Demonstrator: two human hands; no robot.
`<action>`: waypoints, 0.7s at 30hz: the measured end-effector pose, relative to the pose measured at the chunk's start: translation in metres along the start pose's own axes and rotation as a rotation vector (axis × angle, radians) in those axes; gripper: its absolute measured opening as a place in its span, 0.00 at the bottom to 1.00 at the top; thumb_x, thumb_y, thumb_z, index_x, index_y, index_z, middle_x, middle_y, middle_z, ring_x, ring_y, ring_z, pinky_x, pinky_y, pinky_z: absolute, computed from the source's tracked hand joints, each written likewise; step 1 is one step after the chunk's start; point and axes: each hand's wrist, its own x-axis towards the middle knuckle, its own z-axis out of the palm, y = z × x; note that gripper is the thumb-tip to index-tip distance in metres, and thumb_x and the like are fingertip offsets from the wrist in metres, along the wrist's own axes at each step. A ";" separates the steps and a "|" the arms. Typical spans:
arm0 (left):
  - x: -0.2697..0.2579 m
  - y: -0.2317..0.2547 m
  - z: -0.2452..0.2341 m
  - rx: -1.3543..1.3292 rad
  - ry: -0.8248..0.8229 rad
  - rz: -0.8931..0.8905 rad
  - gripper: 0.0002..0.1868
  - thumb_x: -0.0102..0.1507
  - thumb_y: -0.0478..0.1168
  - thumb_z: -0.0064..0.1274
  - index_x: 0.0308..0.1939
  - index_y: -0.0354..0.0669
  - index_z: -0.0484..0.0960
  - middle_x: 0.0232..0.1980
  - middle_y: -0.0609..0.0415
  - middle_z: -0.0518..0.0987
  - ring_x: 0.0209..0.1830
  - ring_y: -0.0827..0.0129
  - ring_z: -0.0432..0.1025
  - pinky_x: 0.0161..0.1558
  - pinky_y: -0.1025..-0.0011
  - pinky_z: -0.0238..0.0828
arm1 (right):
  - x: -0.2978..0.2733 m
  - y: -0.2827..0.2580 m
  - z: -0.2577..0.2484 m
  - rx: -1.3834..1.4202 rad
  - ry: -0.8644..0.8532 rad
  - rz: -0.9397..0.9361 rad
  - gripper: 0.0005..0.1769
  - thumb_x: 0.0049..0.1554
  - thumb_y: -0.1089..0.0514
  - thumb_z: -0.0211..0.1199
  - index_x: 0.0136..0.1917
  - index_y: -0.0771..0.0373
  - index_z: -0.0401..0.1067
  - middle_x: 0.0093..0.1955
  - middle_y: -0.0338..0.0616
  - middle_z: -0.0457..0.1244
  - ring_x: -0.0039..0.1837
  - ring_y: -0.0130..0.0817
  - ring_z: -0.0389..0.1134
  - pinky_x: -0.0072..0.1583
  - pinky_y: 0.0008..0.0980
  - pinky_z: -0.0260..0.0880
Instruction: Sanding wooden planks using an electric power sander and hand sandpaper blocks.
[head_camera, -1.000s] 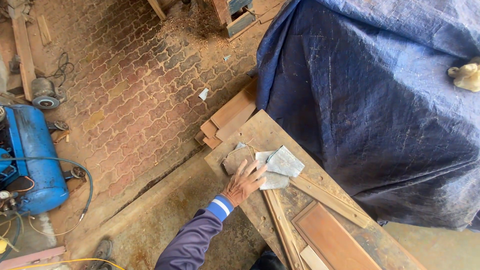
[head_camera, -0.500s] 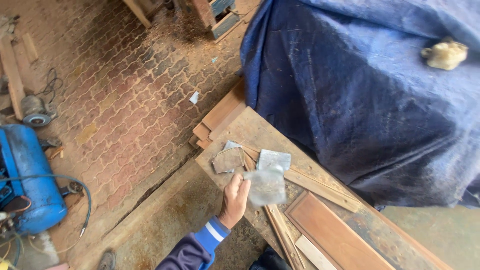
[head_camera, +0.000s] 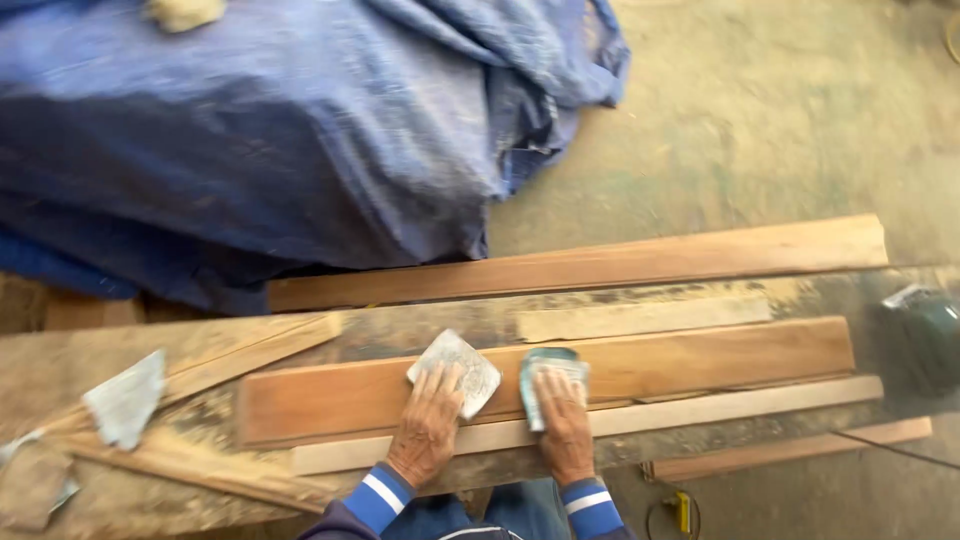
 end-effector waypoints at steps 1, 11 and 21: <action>-0.001 0.006 0.024 0.055 -0.175 0.053 0.17 0.59 0.32 0.51 0.52 0.38 0.75 0.72 0.39 0.69 0.73 0.37 0.61 0.72 0.46 0.57 | 0.004 0.006 -0.007 0.008 -0.028 -0.062 0.43 0.47 0.76 0.49 0.76 0.58 0.61 0.77 0.48 0.57 0.79 0.47 0.55 0.77 0.50 0.51; 0.066 0.087 0.132 0.404 -0.385 -0.166 0.39 0.55 0.35 0.50 0.73 0.50 0.64 0.78 0.53 0.63 0.74 0.50 0.55 0.74 0.49 0.44 | -0.003 0.393 -0.100 -0.105 0.238 0.331 0.31 0.54 0.70 0.50 0.71 0.69 0.67 0.70 0.63 0.63 0.71 0.58 0.63 0.75 0.48 0.58; 0.093 0.103 0.152 0.254 -0.813 0.298 0.42 0.52 0.34 0.51 0.73 0.49 0.64 0.76 0.51 0.61 0.78 0.50 0.49 0.73 0.45 0.39 | -0.008 0.260 -0.084 0.164 0.003 -0.137 0.34 0.52 0.69 0.53 0.73 0.65 0.63 0.73 0.55 0.61 0.75 0.52 0.62 0.72 0.49 0.60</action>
